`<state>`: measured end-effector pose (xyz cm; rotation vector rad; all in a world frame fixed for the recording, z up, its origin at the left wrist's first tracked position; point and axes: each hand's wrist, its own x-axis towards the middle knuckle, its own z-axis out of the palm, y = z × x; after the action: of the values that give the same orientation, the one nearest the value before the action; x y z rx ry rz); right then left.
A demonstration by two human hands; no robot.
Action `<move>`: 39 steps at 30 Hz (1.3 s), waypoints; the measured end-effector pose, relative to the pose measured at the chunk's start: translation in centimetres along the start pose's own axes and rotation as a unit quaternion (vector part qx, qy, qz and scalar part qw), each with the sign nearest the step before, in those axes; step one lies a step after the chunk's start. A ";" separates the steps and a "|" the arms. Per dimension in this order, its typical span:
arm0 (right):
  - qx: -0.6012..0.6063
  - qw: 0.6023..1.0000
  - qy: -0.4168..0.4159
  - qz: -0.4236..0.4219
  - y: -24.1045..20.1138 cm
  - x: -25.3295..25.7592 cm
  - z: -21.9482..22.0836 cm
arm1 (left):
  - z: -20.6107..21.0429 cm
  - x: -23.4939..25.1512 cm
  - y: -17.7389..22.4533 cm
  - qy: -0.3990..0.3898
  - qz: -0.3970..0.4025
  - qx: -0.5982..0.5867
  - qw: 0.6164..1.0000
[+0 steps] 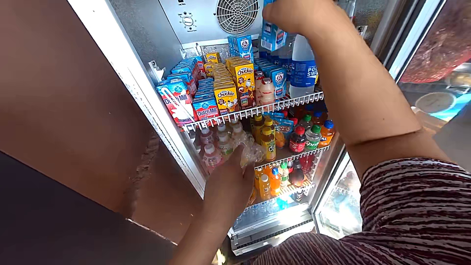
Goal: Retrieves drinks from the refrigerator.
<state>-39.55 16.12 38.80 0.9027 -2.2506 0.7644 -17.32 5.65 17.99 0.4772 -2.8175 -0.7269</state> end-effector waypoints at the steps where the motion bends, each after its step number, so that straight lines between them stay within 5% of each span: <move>1: -0.008 1.000 -0.021 0.011 0.4 -1.9 -1.0 | 0.1 0.0 0.0 0.001 0.007 -0.001 1.000; 6: -0.070 0.991 -0.097 0.052 1.8 -7.2 0.7 | 0.3 -0.5 1.0 -0.027 0.009 0.008 1.000; 21: -0.133 0.976 -0.160 0.056 2.2 -8.2 5.6 | 2.9 -2.2 -0.2 -0.083 0.009 0.027 0.996; 28: -0.123 0.989 -0.082 -0.015 -1.0 1.3 3.6 | 3.4 -1.9 -0.6 -0.098 0.018 0.021 0.995; 32: -0.127 0.984 -0.120 -0.026 -0.6 8.6 9.1 | 5.1 -1.7 -2.2 0.021 0.151 -0.006 0.988; 35: -0.169 0.967 -0.187 0.027 -0.3 9.4 12.1 | 6.1 -1.1 -3.8 0.139 0.265 -0.009 0.954; 39: -0.179 0.959 -0.215 0.047 0.2 10.3 13.4 | 5.4 -0.7 -4.2 0.198 0.312 0.011 0.929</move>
<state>-49.93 2.90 36.99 0.8461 -2.7092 0.1864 -16.99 4.79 11.17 -0.2530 -2.3732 -0.4031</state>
